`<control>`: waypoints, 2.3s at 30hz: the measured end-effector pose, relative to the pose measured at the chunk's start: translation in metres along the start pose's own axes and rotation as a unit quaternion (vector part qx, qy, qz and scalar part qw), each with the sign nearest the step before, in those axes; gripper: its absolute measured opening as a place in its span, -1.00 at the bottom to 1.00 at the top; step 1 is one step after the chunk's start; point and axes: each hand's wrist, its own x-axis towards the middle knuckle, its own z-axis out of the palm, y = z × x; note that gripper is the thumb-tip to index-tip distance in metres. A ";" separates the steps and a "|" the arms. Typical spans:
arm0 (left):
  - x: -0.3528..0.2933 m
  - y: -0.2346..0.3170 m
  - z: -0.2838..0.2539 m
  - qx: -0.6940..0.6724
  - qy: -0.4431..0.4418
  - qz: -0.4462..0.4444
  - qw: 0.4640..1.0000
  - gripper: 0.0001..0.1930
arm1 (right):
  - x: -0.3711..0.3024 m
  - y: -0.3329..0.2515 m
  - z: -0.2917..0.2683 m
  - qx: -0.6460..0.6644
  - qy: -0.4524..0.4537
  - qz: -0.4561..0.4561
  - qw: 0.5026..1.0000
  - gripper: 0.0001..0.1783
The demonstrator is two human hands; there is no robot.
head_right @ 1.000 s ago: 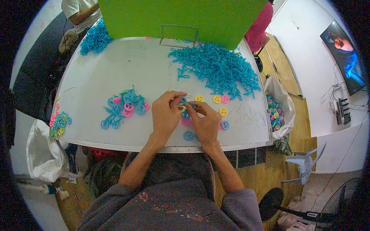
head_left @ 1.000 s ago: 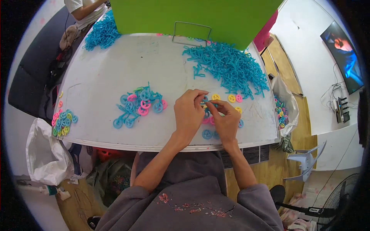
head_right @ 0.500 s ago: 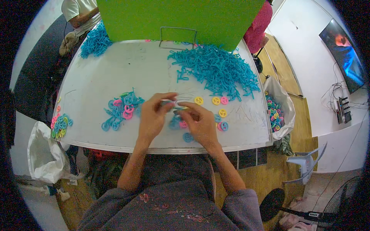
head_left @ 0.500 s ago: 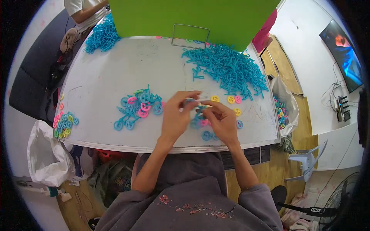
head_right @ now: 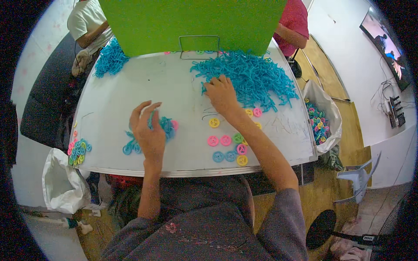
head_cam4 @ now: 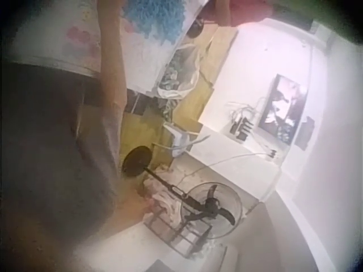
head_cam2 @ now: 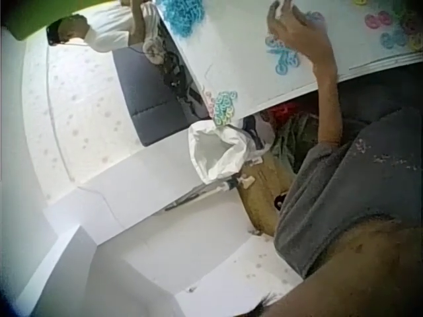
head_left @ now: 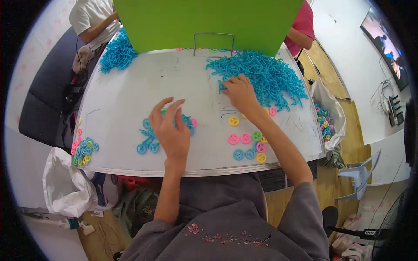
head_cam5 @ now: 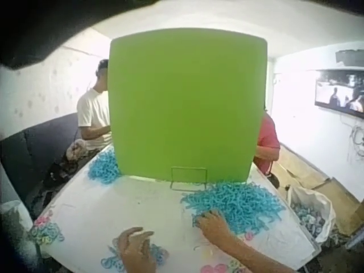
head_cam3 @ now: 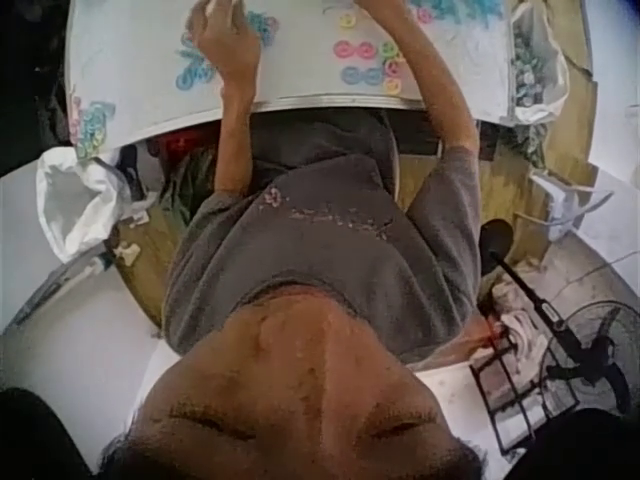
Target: Assembling colorful flower-shaped plastic toy components onto a wire string.
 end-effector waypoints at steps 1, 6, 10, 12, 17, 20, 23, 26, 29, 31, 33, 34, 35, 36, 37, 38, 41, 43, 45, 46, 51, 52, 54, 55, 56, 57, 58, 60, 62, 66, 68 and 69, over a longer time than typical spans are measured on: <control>-0.001 0.003 0.002 -0.032 -0.021 -0.003 0.999 -0.77 | 0.000 0.000 0.002 0.001 0.001 -0.001 1.000 -0.71; 0.000 0.017 0.009 -0.085 -0.056 -0.015 0.995 -0.74 | -0.010 -0.005 -0.009 0.144 0.100 0.009 0.984 -0.79; 0.002 0.035 0.024 -0.305 -0.128 -0.120 0.936 -0.69 | -0.027 -0.030 -0.048 0.339 0.073 0.168 0.923 -0.81; -0.002 0.036 0.027 -0.341 -0.164 -0.147 0.914 -0.67 | -0.040 -0.034 -0.058 0.513 0.007 0.220 0.830 -0.76; -0.012 0.038 0.031 -0.370 -0.250 -0.183 0.876 -0.60 | -0.064 -0.048 -0.073 0.647 0.025 0.249 0.720 -0.75; -0.017 0.051 0.036 -0.340 -0.230 -0.143 0.900 -0.59 | -0.071 -0.053 -0.086 0.584 0.023 0.256 0.770 -0.77; -0.018 0.061 0.034 -0.474 -0.264 -0.210 0.814 -0.63 | -0.079 -0.045 -0.085 0.524 0.042 0.299 0.797 -0.80; -0.034 0.051 0.033 -0.374 -0.255 -0.197 0.870 -0.69 | -0.095 -0.030 -0.079 0.560 0.094 0.340 0.750 -0.85; -0.063 0.031 0.045 -0.106 -0.252 0.097 0.957 -0.73 | -0.113 -0.030 -0.080 0.570 0.115 0.355 0.732 -0.86; -0.066 0.031 0.045 -0.099 -0.247 0.084 0.960 -0.76 | -0.114 -0.036 -0.084 0.566 0.111 0.356 0.735 -0.83; -0.058 0.035 0.043 -0.163 -0.280 -0.037 0.945 -0.81 | -0.111 -0.044 -0.091 0.551 0.072 0.358 0.751 -0.90; -0.051 0.037 0.040 -0.223 -0.306 -0.158 0.912 -0.85 | -0.111 -0.045 -0.089 0.552 0.072 0.358 0.750 -0.90; -0.045 0.040 0.035 -0.221 -0.305 -0.158 0.913 -0.85 | -0.112 -0.046 -0.085 0.532 0.079 0.329 0.777 -0.87; -0.038 0.043 0.028 -0.335 -0.290 -0.237 0.865 -0.87 | -0.112 -0.048 -0.083 0.511 0.085 0.300 0.801 -0.84; -0.034 0.044 0.024 -0.441 -0.268 -0.310 0.798 -0.87 | -0.112 -0.049 -0.083 0.513 0.084 0.299 0.800 -0.84; -0.034 0.040 0.025 -0.439 -0.267 -0.311 0.799 -0.87 | -0.113 -0.050 -0.085 0.480 0.072 0.276 0.829 -0.83; -0.037 0.031 0.029 -0.442 -0.327 -0.296 0.781 -0.84 | -0.108 -0.057 -0.091 0.470 0.053 0.252 0.844 -0.80; -0.040 0.032 0.030 -0.496 -0.336 -0.327 0.731 -0.81 | -0.107 -0.059 -0.092 0.489 0.049 0.257 0.832 -0.79; -0.039 0.029 0.031 -0.504 -0.346 -0.334 0.717 -0.83 | -0.107 -0.058 -0.092 0.427 0.036 0.217 0.877 -0.78; -0.040 0.028 0.031 -0.512 -0.358 -0.342 0.702 -0.84 | -0.107 -0.058 -0.091 0.427 0.035 0.216 0.877 -0.78; -0.042 0.033 0.036 -0.487 -0.309 -0.301 0.759 -0.93 | -0.104 -0.061 -0.094 0.425 -0.002 0.222 0.878 -0.79; -0.042 0.035 0.036 -0.470 -0.292 -0.282 0.784 -0.95 | -0.105 -0.059 -0.092 0.424 -0.002 0.222 0.878 -0.79; -0.042 0.038 0.035 -0.456 -0.291 -0.269 0.797 -0.95 | -0.106 -0.057 -0.087 0.452 -0.007 0.254 0.855 -0.84; -0.042 0.039 0.034 -0.441 -0.288 -0.256 0.810 -0.96 | -0.105 -0.058 -0.089 0.452 -0.008 0.254 0.855 -0.84; -0.044 0.040 0.034 -0.442 -0.288 -0.256 0.810 -0.96 | -0.103 -0.059 -0.095 0.465 -0.031 0.295 0.834 -0.84; -0.046 0.040 0.035 -0.428 -0.284 -0.240 0.824 -0.95 | -0.101 -0.060 -0.098 0.478 -0.054 0.334 0.811 -0.83; -0.048 0.041 0.035 -0.414 -0.279 -0.223 0.837 -0.93 | -0.100 -0.059 -0.098 0.478 -0.055 0.334 0.811 -0.83; -0.048 0.046 0.032 -0.428 -0.271 -0.243 0.827 -0.92 | -0.099 -0.058 -0.098 0.458 -0.064 0.342 0.818 -0.81; -0.050 0.046 0.032 -0.442 -0.263 -0.262 0.816 -0.91 | -0.099 -0.060 -0.093 0.465 -0.043 0.353 0.811 -0.80; -0.054 0.040 0.036 -0.456 -0.235 -0.219 0.830 -0.83 | -0.098 -0.067 -0.090 0.491 0.020 0.334 0.804 -0.76; -0.052 0.040 0.034 -0.451 -0.220 -0.193 0.843 -0.80 | -0.097 -0.070 -0.088 0.491 0.031 0.325 0.808 -0.76; -0.051 0.040 0.032 -0.441 -0.236 -0.198 0.843 -0.78 | -0.097 -0.070 -0.088 0.490 0.042 0.319 0.811 -0.76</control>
